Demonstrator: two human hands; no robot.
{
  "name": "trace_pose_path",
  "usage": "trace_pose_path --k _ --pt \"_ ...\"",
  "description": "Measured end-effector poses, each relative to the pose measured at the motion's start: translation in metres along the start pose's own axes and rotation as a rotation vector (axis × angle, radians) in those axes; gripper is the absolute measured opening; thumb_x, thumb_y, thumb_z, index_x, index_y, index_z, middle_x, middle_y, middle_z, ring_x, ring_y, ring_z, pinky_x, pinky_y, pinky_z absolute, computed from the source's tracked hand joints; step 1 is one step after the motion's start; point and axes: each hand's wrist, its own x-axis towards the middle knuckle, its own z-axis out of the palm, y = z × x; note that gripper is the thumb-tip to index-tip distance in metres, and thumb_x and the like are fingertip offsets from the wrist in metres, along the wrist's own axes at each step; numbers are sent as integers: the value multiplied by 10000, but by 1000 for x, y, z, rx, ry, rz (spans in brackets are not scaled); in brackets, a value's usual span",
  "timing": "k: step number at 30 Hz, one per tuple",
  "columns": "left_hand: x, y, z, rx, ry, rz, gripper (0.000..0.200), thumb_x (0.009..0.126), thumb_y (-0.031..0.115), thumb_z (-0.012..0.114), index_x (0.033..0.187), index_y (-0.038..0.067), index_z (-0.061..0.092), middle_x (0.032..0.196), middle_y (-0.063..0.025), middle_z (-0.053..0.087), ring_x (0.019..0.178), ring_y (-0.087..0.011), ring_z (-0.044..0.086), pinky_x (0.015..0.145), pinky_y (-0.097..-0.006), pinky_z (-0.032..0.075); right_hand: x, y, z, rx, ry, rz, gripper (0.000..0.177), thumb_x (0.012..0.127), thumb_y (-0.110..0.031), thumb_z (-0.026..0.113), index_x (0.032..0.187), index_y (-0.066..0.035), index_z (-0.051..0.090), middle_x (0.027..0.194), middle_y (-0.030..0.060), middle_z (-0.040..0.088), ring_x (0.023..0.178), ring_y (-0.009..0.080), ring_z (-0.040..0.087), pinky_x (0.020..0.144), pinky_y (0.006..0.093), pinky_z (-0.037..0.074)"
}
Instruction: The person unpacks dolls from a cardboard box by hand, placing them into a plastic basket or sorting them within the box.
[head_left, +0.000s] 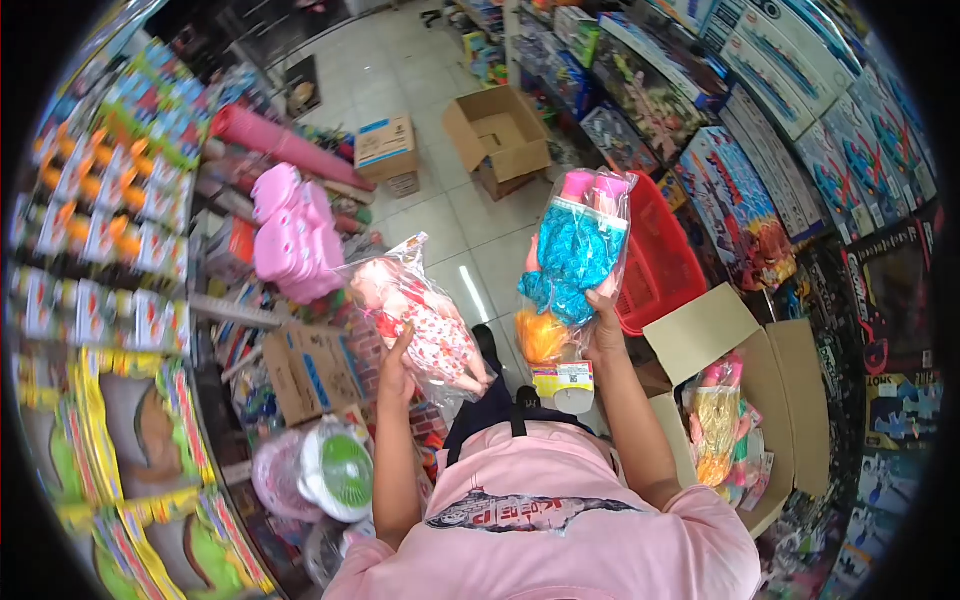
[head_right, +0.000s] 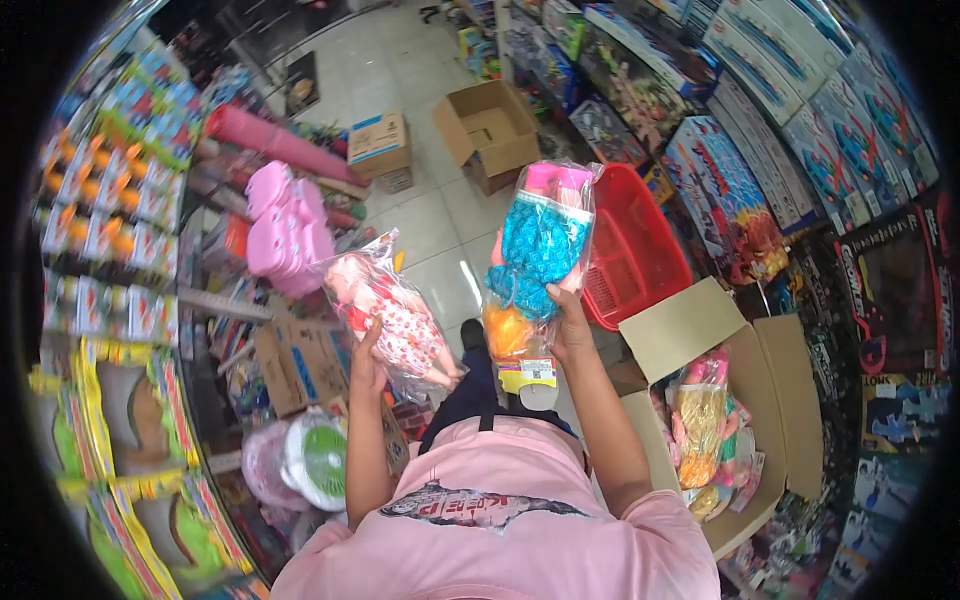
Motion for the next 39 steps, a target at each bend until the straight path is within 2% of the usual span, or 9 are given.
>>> trace_pose_path --k 6,12,20,23,28,32,36,38,39 --pt "113 25 45 150 -102 76 678 886 97 691 1463 46 337 1378 -122 516 1269 -230 513 1081 -393 401 57 -49 12 -213 211 -412 762 765 -102 674 1442 -61 327 1325 101 508 1200 256 535 1010 391 460" --pt "207 33 94 216 -313 -76 687 897 95 690 1465 59 305 1357 -100 516 1234 -192 529 1063 -365 411 84 -96 -26 -1020 430 -781 669 743 -45 639 1375 -64 421 1278 118 545 1184 259 537 982 393 447" --pt "280 24 193 352 -537 -144 710 890 98 695 1474 47 295 1401 -119 475 1266 -211 498 1069 -378 402 132 -32 -180 -1444 793 -504 473 768 -17 596 1234 -60 529 1188 206 577 1139 423 537 975 459 428" --pt "304 17 236 461 -601 -113 710 876 121 721 1456 35 321 1382 -115 483 1251 -213 499 1057 -369 396 148 -21 -189 -1626 762 59 536 761 -35 619 1279 -112 503 1275 170 539 1218 398 490 985 493 427" --pt "317 11 317 712 -672 69 653 867 149 735 1398 10 382 1301 -113 529 1177 -191 527 1021 -348 406 180 28 -232 -1478 804 143 569 773 -71 641 1306 -141 457 1332 147 484 1261 410 458 987 539 417" --pt "328 -15 367 1005 -975 193 573 853 156 746 1322 -2 458 1215 -132 590 1103 -217 580 964 -354 444 185 26 -261 -1354 819 266 734 742 -176 758 1375 -150 387 1389 163 429 1295 423 428 1037 535 390" --pt "313 -61 431 1311 -1437 352 485 773 88 739 1210 29 537 1056 -219 638 977 -402 632 844 -412 497 176 -8 -247 -1424 765 407 869 676 -313 853 1394 -142 394 1421 197 416 1335 394 404 1078 497 371" --pt "297 -83 461 1364 -1708 519 538 727 62 725 1232 78 543 1117 -190 637 1010 -419 613 844 -442 508 170 -28 -248 -950 671 363 997 617 -422 891 1419 -113 386 1458 217 389 1357 347 386 1104 460 354" --pt "298 -100 467 1394 -1817 562 574 695 73 723 1241 115 552 1166 -151 637 1025 -400 613 825 -472 512 161 -25 -239 -654 737 112 899 686 -421 853 1398 -74 428 1393 170 488 1299 287 458 1076 436 388"
